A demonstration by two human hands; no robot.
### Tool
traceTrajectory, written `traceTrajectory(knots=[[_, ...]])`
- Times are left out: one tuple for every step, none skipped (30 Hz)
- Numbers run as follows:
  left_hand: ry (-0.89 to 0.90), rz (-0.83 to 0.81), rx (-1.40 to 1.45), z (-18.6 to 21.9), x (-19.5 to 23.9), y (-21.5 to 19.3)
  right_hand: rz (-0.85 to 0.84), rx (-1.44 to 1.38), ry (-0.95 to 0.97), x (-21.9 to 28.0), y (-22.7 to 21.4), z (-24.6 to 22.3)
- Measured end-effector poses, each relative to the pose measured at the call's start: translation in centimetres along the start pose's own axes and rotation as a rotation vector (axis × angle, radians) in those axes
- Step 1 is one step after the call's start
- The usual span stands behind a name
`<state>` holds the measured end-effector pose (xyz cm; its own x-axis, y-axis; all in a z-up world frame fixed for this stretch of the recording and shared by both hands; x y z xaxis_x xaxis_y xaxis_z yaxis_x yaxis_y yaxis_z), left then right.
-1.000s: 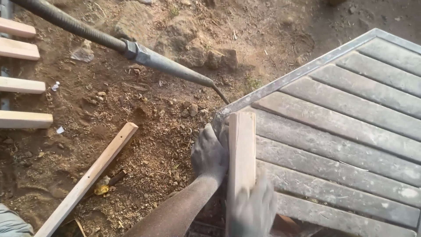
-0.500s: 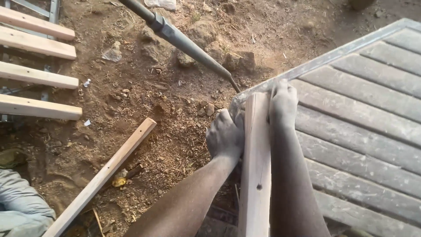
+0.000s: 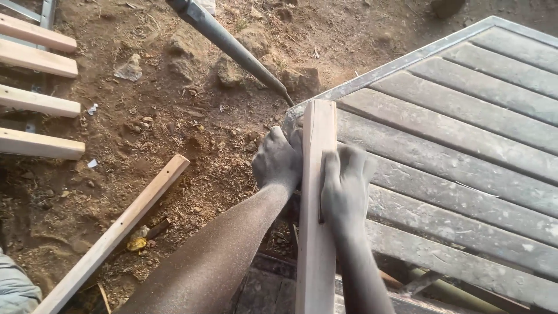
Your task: Sanding a long wooden plank with a hand sanding block on a metal workbench.
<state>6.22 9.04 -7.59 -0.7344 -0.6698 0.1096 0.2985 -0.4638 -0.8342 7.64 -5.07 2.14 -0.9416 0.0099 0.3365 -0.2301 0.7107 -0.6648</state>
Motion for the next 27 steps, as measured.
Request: traceTrajectory(knots=[[-0.054, -0.077, 0.009, 0.3, 0.0, -0.4, -0.032, -0.054, 0.015, 1.7, -0.5, 0.8], [-0.106, -0.155, 0.018, 0.6, -0.1, -0.9, -0.064, -0.108, 0.031, 3.3, -0.9, 1.6], [-0.109, -0.154, 0.027, 0.7, 0.0, -0.9, -0.062, -0.1, 0.026, 4.0, -0.9, 3.2], [-0.097, -0.153, 0.038, 0.8, -0.1, -0.9, -0.064, -0.188, 0.126, 4.6, -0.9, 5.3], [-0.089, -0.149, 0.046, 0.7, 0.0, -0.9, -0.07, -0.277, 0.225, 5.3, -0.8, 7.4], [-0.096, -0.148, 0.052, 0.7, 0.0, -0.8, -0.073, -0.269, 0.221, 5.4, -0.9, 6.9], [-0.093, -0.146, 0.052, 0.7, 0.0, -0.7, -0.078, -0.3, 0.357, 5.5, -0.7, 6.8], [-0.089, -0.145, 0.052, 0.7, 0.0, -0.7, -0.081, -0.329, 0.493, 5.8, -0.6, 6.8], [-0.095, -0.14, 0.053, 0.7, -0.1, -0.7, -0.087, -0.326, 0.488, 5.6, -0.5, 7.1], [-0.093, -0.141, 0.067, 0.8, -0.1, -0.7, -0.063, -0.286, 0.411, 5.3, -0.6, 7.3], [-0.091, -0.144, 0.077, 0.7, 0.0, -0.7, -0.042, -0.248, 0.338, 5.2, -0.7, 7.6], [-0.099, -0.14, 0.073, 0.5, 0.0, -0.7, -0.051, -0.247, 0.337, 5.2, -0.5, 7.5], [-0.092, -0.128, 0.083, 0.6, 0.0, -0.7, -0.014, -0.227, 0.335, 5.3, -0.6, 7.4], [-0.085, -0.116, 0.092, 0.7, 0.0, -0.6, 0.024, -0.207, 0.333, 5.4, -0.7, 7.4], [-0.08, -0.117, 0.09, 0.6, -0.1, -0.4, 0.026, -0.211, 0.334, 5.4, -0.8, 7.2], [-0.078, -0.118, 0.083, 0.5, -0.1, -0.2, 0.028, -0.174, 0.314, 5.5, -0.9, 6.9], [-0.076, -0.122, 0.074, 0.3, 0.0, 0.1, 0.03, -0.139, 0.297, 5.6, -0.9, 6.7], [-0.072, -0.124, 0.069, 0.3, -0.1, 0.0, 0.031, -0.144, 0.301, 5.9, -1.2, 5.8], [-0.068, -0.115, 0.057, 0.3, -0.1, -0.1, 0.032, -0.091, 0.329, 6.2, -1.4, 5.0], [-0.065, -0.106, 0.045, 0.4, -0.1, -0.2, 0.032, -0.037, 0.357, 6.5, -1.7, 4.2], [-0.058, -0.11, 0.04, 0.4, -0.2, -0.1, 0.034, -0.043, 0.363, 6.4, -1.7, 4.6], [-0.059, -0.105, 0.037, 0.4, -0.2, 0.0, 0.022, -0.083, 0.307, 6.3, -1.6, 4.7], [-0.061, -0.1, 0.033, 0.3, -0.2, 0.0, 0.009, -0.122, 0.25, 6.2, -1.5, 4.8], [-0.055, -0.103, 0.026, 0.2, -0.2, 0.2, 0.011, -0.128, 0.256, 6.2, -1.5, 4.9], [-0.053, -0.094, 0.021, 0.1, -0.2, 0.2, 0.001, -0.146, 0.273, 6.2, -1.4, 5.0], [-0.05, -0.084, 0.016, 0.1, -0.3, 0.3, -0.01, -0.164, 0.289, 6.2, -1.4, 5.2], [-0.043, -0.088, 0.01, 0.1, -0.3, 0.2, -0.007, -0.172, 0.295, 6.1, -1.3, 5.4]])
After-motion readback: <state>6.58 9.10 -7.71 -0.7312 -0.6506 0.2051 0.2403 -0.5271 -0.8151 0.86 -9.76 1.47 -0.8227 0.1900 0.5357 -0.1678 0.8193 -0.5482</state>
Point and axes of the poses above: each hand's wrist, its own x-axis away from the middle knuckle, its own y-axis out of the palm, z = x × y, the point moved 4 cm from there along -x, towards the middle knuckle, and after that the axes turned 8 degrees about y, right-handed, at the moved point
